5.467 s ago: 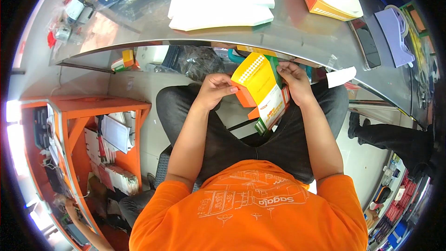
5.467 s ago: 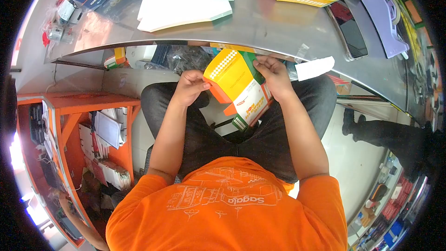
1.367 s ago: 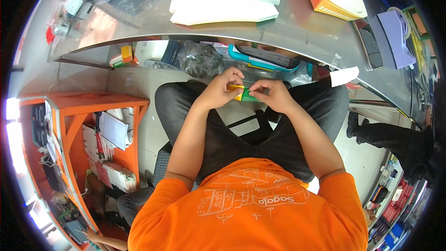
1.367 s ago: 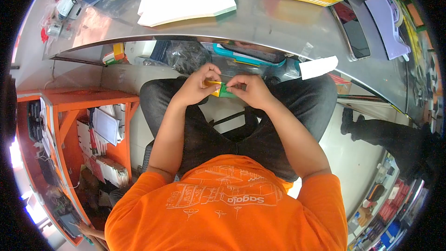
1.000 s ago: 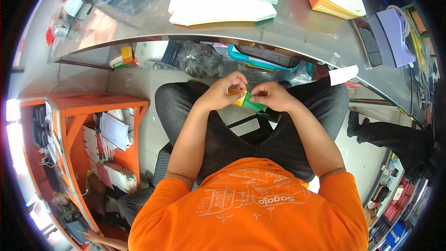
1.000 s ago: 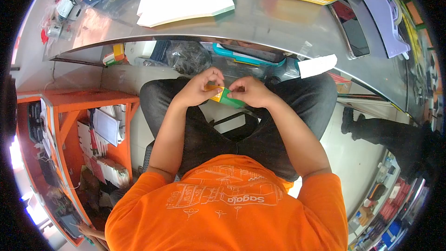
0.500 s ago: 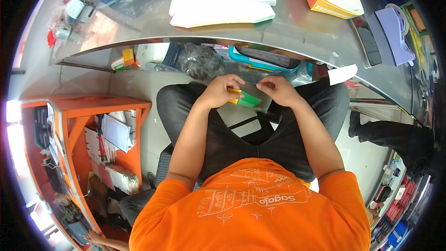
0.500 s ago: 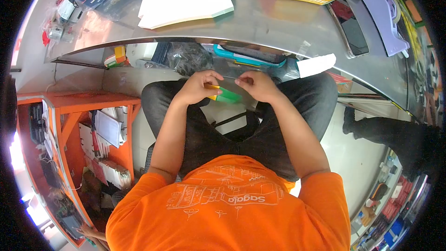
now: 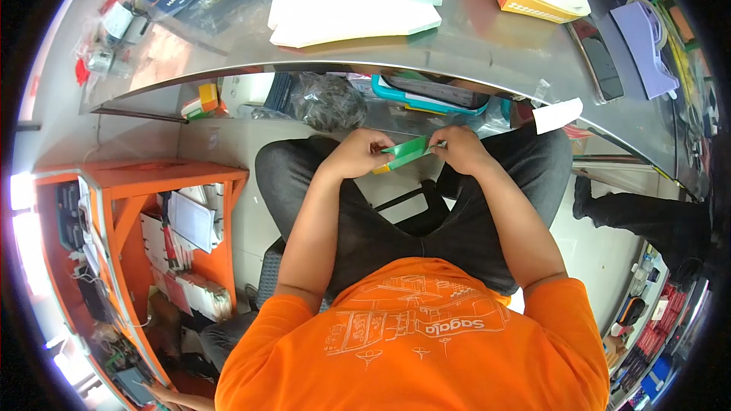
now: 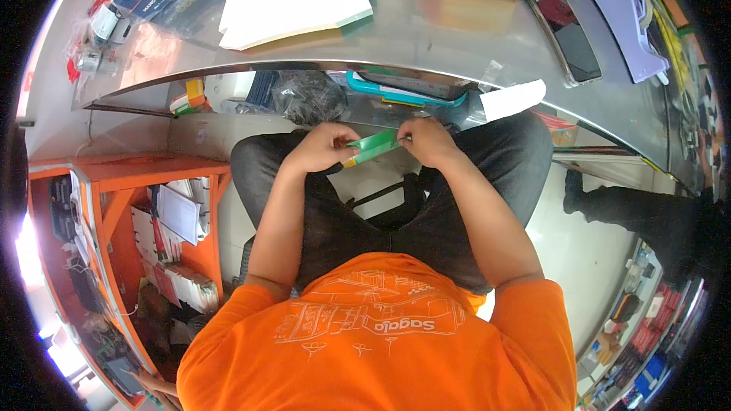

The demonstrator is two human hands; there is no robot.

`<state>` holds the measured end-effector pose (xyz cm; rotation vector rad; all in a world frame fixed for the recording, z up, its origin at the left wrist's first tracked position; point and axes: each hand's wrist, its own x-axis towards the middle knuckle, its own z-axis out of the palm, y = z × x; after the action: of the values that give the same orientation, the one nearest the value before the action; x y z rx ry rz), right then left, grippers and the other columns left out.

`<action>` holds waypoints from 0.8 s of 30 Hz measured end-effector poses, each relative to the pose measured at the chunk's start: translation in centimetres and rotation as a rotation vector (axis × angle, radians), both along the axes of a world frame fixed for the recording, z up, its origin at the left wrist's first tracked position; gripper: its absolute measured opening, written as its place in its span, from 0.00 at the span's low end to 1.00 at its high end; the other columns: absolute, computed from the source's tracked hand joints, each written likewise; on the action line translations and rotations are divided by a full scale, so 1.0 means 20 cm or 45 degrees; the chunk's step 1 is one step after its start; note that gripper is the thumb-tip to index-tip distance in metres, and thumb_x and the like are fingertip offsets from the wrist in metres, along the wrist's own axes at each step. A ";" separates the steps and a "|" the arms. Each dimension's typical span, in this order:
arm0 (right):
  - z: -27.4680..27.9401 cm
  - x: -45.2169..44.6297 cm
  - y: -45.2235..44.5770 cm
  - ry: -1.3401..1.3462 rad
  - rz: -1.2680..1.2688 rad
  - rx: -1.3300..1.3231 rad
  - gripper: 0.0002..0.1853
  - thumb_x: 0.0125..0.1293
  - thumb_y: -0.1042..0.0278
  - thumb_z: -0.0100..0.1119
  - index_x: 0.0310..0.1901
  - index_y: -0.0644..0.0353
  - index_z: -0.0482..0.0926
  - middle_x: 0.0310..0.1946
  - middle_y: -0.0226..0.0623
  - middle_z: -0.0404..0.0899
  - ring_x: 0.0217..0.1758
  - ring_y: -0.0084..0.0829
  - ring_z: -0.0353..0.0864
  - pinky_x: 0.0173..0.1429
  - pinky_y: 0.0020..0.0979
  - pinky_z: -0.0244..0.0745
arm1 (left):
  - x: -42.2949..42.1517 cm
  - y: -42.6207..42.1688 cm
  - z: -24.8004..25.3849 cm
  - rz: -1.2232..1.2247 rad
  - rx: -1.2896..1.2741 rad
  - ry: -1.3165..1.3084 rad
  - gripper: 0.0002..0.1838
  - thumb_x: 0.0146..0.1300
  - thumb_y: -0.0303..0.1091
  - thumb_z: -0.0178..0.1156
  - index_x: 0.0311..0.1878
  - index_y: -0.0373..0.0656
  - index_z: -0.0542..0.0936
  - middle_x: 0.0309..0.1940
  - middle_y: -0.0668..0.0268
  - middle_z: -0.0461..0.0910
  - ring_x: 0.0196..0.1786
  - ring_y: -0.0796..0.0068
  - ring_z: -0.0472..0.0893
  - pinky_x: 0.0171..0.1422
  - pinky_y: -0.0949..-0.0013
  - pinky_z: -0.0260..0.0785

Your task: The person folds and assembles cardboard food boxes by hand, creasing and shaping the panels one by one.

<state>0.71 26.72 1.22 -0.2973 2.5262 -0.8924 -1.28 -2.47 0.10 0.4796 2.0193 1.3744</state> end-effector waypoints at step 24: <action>-0.01 0.04 -0.03 -0.145 0.233 -0.062 0.13 0.68 0.70 0.60 0.47 0.69 0.86 0.48 0.59 0.88 0.55 0.57 0.88 0.61 0.49 0.82 | 0.18 0.34 -0.06 -0.134 -0.438 0.478 0.15 0.59 0.33 0.76 0.49 0.42 0.90 0.44 0.56 0.91 0.50 0.49 0.89 0.59 0.49 0.80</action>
<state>1.61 26.11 1.02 -0.4714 2.3329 -0.8741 2.39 4.39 -1.17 0.7148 2.4314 0.8941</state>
